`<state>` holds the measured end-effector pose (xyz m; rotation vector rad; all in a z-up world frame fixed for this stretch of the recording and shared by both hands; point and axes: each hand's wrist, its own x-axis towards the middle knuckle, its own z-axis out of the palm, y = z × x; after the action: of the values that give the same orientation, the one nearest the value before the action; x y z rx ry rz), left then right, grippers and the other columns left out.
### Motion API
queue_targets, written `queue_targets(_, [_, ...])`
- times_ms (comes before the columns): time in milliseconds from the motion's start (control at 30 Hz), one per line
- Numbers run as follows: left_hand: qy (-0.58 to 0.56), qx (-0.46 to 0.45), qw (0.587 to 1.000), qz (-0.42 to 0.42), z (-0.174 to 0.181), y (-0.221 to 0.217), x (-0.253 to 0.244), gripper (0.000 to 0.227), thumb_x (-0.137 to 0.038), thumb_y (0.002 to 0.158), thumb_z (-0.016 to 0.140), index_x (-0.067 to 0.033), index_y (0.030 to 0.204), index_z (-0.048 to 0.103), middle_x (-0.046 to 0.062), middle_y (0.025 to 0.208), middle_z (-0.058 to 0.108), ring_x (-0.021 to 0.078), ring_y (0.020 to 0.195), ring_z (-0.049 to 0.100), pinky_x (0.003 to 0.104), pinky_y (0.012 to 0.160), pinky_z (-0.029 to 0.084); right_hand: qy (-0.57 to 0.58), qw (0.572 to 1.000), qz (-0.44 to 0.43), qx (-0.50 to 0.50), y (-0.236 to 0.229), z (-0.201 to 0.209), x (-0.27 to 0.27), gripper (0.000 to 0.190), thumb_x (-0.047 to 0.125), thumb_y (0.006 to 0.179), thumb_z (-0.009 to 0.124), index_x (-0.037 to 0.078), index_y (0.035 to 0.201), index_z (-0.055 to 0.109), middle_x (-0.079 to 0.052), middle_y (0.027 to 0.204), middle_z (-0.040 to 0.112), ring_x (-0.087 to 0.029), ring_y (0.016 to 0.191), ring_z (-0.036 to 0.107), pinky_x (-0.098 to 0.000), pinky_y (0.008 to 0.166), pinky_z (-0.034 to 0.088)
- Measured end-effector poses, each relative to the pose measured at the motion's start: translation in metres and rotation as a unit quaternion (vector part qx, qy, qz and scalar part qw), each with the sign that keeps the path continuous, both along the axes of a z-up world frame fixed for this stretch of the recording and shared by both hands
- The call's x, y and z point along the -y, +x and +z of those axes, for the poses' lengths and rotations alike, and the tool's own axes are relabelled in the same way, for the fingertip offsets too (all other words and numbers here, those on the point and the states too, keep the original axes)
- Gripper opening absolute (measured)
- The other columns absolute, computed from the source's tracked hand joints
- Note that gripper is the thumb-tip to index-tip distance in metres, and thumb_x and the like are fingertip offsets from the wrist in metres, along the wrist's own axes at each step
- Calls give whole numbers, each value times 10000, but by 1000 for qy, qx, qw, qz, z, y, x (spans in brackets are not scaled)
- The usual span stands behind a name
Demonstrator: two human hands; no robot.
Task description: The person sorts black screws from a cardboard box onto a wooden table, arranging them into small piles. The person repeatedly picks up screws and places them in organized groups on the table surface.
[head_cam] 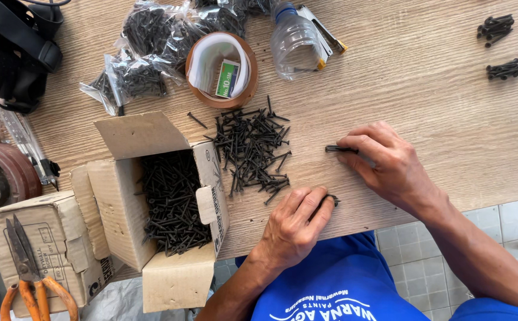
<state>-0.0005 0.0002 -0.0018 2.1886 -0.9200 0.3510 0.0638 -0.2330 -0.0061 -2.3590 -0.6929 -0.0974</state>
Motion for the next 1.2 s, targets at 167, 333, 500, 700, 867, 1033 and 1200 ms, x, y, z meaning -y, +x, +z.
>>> queue_targets(167, [-2,1,1000,6,0,0,1,167,71,1069,564,61,1118,723,223,1168,696,351,995,662,452,851,599,-15,1000,-2,-20,-2,0,2,211,106,1012,758,35,1205,713,-123,1144,687,-304,1013,647,-433,954,513])
queue_targets(333, [6,0,1000,8,0,0,0,206,69,1067,532,47,1150,719,213,1171,693,343,986,660,453,842,589,-19,999,-3,-27,-1,10,-4,244,112,999,769,42,1228,728,-129,1167,666,-308,1049,646,-439,990,523])
queue_targets(500, [10,-3,1000,3,2,0,1,147,63,1065,563,56,1119,699,209,1145,675,350,979,640,462,818,557,-26,993,92,62,4,21,-35,158,-51,1048,626,41,1132,723,-154,1079,640,-300,908,580,-418,767,519])
queue_targets(700, [-19,10,1000,10,-3,-2,2,111,107,1018,638,56,1057,729,192,1014,656,355,902,616,462,752,543,-92,975,175,96,25,3,-72,63,87,1036,596,104,1091,622,-121,1107,558,-303,920,526,-435,786,492])
queue_targets(867, [-10,6,1000,7,-3,-3,0,119,89,1029,614,53,1073,717,188,1051,663,337,901,619,444,731,515,-146,972,163,85,23,4,-63,126,112,1025,599,70,1142,622,-151,1126,565,-337,994,537,-460,873,495])
queue_targets(1033, [-4,-1,1000,-1,-1,-1,-3,132,52,1081,566,43,1093,697,168,1085,662,325,910,624,452,769,515,-52,994,86,51,19,27,-5,111,152,1073,666,45,1102,666,-128,1077,663,-292,973,586,-434,926,432])
queue_targets(1200, [3,-7,1000,-11,-3,-1,-2,163,16,1093,553,51,1127,708,186,1107,680,338,961,644,460,820,546,-148,977,150,-22,-10,2,47,323,46,1014,595,91,1319,689,-84,1121,683,-281,1007,589,-437,880,516])
